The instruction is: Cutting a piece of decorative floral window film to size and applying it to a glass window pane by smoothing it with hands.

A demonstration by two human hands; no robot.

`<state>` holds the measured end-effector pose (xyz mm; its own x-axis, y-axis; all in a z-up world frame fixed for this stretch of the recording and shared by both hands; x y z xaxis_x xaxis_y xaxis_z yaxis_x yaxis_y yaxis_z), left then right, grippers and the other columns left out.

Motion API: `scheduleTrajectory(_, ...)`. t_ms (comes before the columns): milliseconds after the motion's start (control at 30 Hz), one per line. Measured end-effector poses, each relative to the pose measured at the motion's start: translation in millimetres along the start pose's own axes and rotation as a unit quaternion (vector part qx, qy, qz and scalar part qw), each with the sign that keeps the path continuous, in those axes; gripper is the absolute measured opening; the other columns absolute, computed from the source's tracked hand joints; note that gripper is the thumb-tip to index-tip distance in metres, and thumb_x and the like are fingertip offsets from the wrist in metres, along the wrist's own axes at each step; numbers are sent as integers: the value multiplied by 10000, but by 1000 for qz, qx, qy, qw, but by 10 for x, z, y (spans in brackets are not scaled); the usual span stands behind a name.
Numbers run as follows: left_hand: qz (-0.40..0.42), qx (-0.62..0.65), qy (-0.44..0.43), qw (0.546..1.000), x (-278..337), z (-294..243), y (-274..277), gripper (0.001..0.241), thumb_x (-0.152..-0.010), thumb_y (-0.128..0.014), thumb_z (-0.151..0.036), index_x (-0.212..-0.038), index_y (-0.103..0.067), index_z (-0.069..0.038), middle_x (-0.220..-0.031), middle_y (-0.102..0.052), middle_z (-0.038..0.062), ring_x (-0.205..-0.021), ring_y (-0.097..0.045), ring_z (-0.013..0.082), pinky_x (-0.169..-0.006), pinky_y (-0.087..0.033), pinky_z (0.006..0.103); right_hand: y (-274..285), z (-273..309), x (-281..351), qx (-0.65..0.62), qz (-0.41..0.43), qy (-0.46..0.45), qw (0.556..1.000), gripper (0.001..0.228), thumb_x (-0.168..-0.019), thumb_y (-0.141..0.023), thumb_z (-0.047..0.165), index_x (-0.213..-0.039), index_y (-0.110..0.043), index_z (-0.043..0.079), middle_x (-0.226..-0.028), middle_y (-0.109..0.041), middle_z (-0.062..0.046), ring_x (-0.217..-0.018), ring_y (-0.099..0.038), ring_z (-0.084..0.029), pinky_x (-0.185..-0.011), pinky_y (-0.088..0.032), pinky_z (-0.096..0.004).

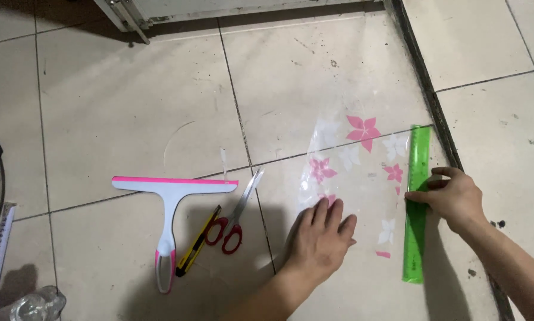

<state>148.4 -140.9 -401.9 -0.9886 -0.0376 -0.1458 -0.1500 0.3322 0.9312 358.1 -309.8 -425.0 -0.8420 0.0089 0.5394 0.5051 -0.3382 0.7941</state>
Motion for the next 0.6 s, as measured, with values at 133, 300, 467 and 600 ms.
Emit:
scheduleTrajectory(133, 39, 24, -29, 999, 225, -144, -256, 517, -934, -574, -316, -1367, -540, -36, -1465, -483, 286, -1309, -424, 449, -1026, -319, 518, -102, -110, -131, -75, 28, -39, 996, 452, -838, -849, -28, -1250, -668, -74, -1123, -699, -222, -951, -707, -313, -850, -603, -400)
scheduleTrajectory(300, 57, 5, -33, 998, 346, -214, -234, 535, -961, -519, -391, -1386, -489, -68, -1499, -455, 249, -1326, -403, 413, -1002, -307, 483, -23, 41, -160, 94, 35, 47, 994, 421, -837, -867, 106, -1218, -759, -39, -1133, -780, -204, -996, -748, -297, -944, -588, -373)
scheduleTrajectory(467, 45, -41, -9, 998, 375, -101, -124, 566, -941, -571, -467, -1384, -507, -121, -1518, -468, 171, -1296, -441, 349, -958, -363, 436, 105, 68, -94, 242, -25, 66, 968, 362, -954, -759, 383, -1157, -778, 83, -997, -804, -111, -867, -766, -256, -800, -614, -370)
scheduleTrajectory(600, -1, -38, -1, 999, 368, -6, -42, 585, -887, -638, -496, -1338, -533, -138, -1477, -497, 125, -1263, -444, 298, -947, -360, 405, 242, 270, 607, -79, -32, 90, 992, 237, -984, -753, 147, -1100, -755, -59, -882, -769, -155, -698, -706, -217, -653, -581, -341)
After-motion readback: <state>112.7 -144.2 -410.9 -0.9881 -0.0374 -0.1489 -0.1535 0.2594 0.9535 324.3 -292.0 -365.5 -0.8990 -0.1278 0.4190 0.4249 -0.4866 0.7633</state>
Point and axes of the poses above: each hand's wrist, its own x-axis away from the middle knuckle, its own y-axis out of the back of the hand, z = x × y, the point moved 10 cm from there along -x, towards the middle knuckle
